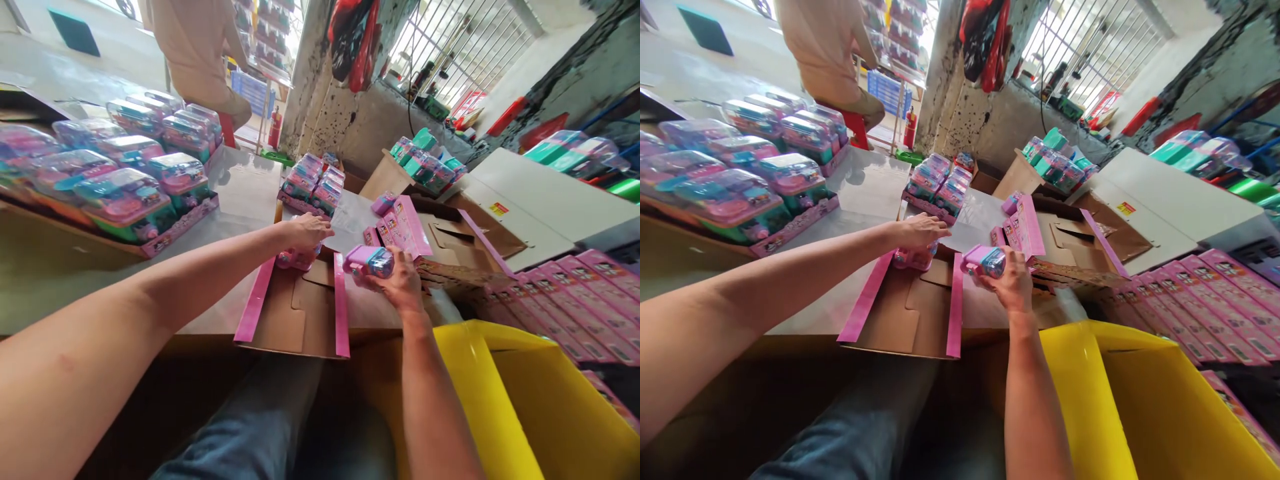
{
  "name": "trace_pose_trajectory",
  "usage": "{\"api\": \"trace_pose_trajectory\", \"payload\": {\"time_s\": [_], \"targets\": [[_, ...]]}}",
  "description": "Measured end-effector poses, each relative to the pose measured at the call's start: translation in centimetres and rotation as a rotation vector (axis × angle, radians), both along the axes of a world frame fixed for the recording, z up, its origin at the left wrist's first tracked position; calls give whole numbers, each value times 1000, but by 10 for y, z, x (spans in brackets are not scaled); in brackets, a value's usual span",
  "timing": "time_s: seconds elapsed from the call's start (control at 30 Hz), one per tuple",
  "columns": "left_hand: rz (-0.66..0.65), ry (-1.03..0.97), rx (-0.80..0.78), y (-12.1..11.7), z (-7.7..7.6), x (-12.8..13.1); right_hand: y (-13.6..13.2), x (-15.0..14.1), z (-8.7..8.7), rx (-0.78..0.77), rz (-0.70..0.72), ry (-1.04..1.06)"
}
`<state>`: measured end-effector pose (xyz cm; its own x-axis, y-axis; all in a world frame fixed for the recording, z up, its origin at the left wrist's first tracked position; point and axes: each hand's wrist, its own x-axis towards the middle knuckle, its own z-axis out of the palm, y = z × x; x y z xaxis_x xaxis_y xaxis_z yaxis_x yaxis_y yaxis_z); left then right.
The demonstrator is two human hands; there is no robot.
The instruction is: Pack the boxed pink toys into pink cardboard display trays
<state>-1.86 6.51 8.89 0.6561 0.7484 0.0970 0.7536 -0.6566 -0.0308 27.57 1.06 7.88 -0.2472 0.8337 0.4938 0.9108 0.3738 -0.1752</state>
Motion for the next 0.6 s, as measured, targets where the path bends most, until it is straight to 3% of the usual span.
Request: {"api": "trace_pose_trajectory", "payload": {"time_s": [0.1, 0.17, 0.27, 0.33, 0.43, 0.5, 0.6], "targets": [[72, -207, 73, -20, -2, -15, 3, 0, 0, -123, -122, -149], [271, -400, 92, -38, -12, -32, 8, 1, -3, -168, -150, -219], [694, -482, -106, -62, -36, -55, 15, -1, -7, -200, -172, -332], [858, -414, -324, -71, -53, -66, 18, -10, -6, -188, -159, -321], [896, -375, -502, -72, -68, -71, 22, -39, -5, -146, 40, -134], [884, -386, -506, -70, -72, -68, 25, -68, -12, -184, 213, 69], [909, -392, -458, -70, -74, -59, 33, -109, -35, -344, 344, 366]]}}
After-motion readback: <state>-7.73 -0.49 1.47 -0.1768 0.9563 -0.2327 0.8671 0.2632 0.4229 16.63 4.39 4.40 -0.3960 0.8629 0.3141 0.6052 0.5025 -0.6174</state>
